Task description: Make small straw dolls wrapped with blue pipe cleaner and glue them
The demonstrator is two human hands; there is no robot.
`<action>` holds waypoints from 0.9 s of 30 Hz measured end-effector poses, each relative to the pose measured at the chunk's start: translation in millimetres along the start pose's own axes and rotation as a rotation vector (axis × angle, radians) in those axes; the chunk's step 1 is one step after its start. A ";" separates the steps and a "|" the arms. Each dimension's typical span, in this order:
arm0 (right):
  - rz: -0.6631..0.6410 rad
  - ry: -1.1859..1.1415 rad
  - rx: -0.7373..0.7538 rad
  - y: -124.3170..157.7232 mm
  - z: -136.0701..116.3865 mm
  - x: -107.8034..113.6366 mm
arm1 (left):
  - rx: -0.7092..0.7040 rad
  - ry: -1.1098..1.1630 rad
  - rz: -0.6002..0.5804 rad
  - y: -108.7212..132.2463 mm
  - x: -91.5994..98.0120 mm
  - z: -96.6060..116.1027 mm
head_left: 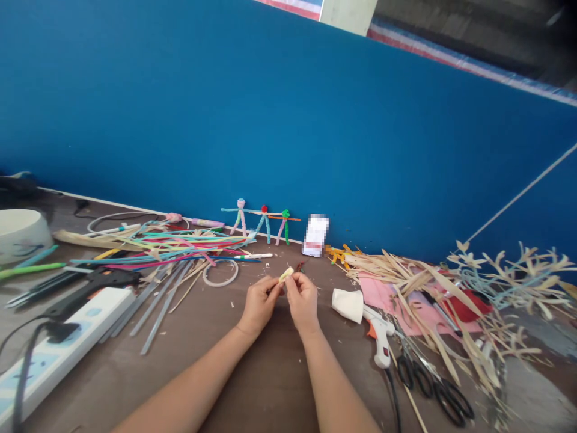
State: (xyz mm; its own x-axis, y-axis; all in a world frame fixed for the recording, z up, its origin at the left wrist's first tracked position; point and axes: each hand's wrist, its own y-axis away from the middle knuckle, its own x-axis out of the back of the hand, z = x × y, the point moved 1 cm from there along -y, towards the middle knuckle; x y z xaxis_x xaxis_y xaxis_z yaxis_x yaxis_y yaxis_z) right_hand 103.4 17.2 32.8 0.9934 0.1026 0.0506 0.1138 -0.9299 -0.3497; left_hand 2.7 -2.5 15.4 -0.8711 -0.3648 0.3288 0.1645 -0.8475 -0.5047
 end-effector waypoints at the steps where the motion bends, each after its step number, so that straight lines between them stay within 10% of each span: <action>1: -0.010 -0.010 -0.002 0.0 -0.7 0.4 | 0.003 0.009 -0.006 0.2 -0.6 -0.5; 27: 0.133 0.302 0.204 0.4 3.9 5.3 | -0.033 0.008 -0.003 -0.1 1.4 1.5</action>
State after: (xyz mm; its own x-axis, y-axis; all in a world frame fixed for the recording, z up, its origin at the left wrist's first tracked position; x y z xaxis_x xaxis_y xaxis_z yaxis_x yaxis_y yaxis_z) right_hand 108.7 18.8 29.2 0.9551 -0.1510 0.2549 0.0146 -0.8354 -0.5495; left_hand 2.1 -3.6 17.1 -0.8751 -0.3593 0.3241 0.1466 -0.8352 -0.5301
